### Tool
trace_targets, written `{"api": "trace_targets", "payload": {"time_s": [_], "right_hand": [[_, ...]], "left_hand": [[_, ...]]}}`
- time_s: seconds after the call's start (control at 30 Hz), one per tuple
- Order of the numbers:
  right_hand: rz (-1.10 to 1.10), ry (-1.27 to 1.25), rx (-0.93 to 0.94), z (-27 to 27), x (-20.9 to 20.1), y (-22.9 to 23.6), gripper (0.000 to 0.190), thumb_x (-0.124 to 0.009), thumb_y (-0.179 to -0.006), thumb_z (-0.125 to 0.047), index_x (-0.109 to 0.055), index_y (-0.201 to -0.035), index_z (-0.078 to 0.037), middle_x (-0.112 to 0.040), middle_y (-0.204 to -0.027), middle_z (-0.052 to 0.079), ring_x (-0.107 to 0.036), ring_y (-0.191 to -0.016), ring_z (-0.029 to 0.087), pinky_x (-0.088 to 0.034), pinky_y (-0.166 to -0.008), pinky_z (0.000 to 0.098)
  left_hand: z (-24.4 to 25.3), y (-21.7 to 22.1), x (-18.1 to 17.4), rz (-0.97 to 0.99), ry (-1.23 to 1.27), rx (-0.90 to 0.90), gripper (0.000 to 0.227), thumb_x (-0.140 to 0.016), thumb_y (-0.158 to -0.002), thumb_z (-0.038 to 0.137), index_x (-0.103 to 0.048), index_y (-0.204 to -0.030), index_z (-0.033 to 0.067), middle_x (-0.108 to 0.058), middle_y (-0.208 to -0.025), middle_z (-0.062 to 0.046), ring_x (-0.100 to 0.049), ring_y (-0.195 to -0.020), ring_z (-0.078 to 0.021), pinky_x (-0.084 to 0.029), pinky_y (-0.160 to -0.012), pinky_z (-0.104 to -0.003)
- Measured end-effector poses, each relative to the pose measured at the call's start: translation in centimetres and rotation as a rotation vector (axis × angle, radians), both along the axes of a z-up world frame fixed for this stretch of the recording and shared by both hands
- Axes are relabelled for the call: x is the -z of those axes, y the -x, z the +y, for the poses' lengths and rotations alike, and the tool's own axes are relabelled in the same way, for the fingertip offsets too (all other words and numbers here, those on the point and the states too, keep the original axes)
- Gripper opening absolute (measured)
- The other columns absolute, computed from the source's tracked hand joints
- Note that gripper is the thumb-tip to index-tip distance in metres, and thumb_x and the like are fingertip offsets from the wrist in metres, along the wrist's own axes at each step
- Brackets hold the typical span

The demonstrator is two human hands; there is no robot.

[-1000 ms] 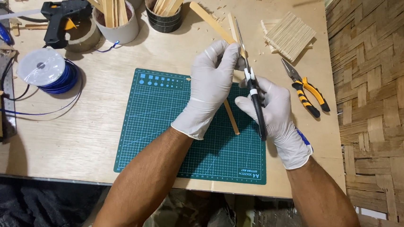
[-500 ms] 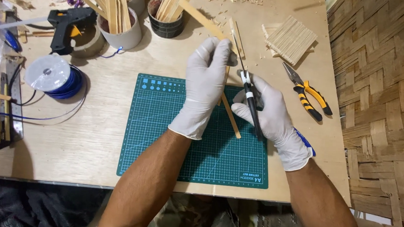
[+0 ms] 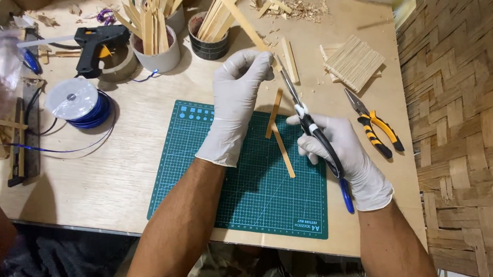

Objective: Trimming the ends of wooden sticks using scissors on a cutting mat in a workshop.

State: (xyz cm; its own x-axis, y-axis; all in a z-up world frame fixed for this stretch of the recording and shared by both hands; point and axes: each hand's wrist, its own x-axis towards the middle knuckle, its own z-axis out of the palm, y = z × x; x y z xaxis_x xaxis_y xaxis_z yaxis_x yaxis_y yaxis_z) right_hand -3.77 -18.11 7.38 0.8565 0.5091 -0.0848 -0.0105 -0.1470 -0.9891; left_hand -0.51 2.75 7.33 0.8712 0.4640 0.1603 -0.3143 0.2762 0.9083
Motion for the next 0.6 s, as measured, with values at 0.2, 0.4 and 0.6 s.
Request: {"api": "trace_targets", "payload": {"time_s": [0.2,0.4,0.6], "right_hand": [[0.014,-0.010,-0.035,0.1,-0.5,0.3,0.047,-0.075,-0.080,-0.016,-0.071,-0.124,0.001,-0.070,-0.060,0.015,-0.061,-0.041,0.013,-0.046,-0.044,0.0224],[0.057,-0.058,-0.115,-0.2,-0.1,-0.2,0.052,-0.074,-0.081,-0.023,-0.070,-0.128,-0.001,-0.071,-0.061,0.017,-0.064,-0.042,0.014,-0.047,-0.044,0.0222],[0.075,-0.032,-0.111,-0.3,0.3,0.0,0.048,-0.076,-0.081,-0.020,-0.071,-0.125,0.000,-0.071,-0.059,0.016,-0.061,-0.040,0.015,-0.046,-0.043,0.0227]], "left_hand": [[0.4,0.5,-0.4,0.003,0.114,-0.001,0.013,-0.082,-0.086,0.017,-0.074,-0.083,0.0078,-0.071,-0.070,-0.007,-0.068,-0.073,-0.0111,-0.056,-0.074,-0.025],[1.1,0.0,-0.2,0.010,0.208,-0.029,0.015,-0.083,-0.083,0.014,-0.072,-0.080,0.0049,-0.070,-0.073,-0.008,-0.071,-0.072,-0.0136,-0.063,-0.076,-0.030],[0.3,0.7,-1.8,-0.006,0.263,-0.006,0.014,-0.082,-0.081,0.007,-0.070,-0.076,0.0017,-0.070,-0.074,-0.013,-0.076,-0.073,-0.0206,-0.065,-0.074,-0.036]]}}
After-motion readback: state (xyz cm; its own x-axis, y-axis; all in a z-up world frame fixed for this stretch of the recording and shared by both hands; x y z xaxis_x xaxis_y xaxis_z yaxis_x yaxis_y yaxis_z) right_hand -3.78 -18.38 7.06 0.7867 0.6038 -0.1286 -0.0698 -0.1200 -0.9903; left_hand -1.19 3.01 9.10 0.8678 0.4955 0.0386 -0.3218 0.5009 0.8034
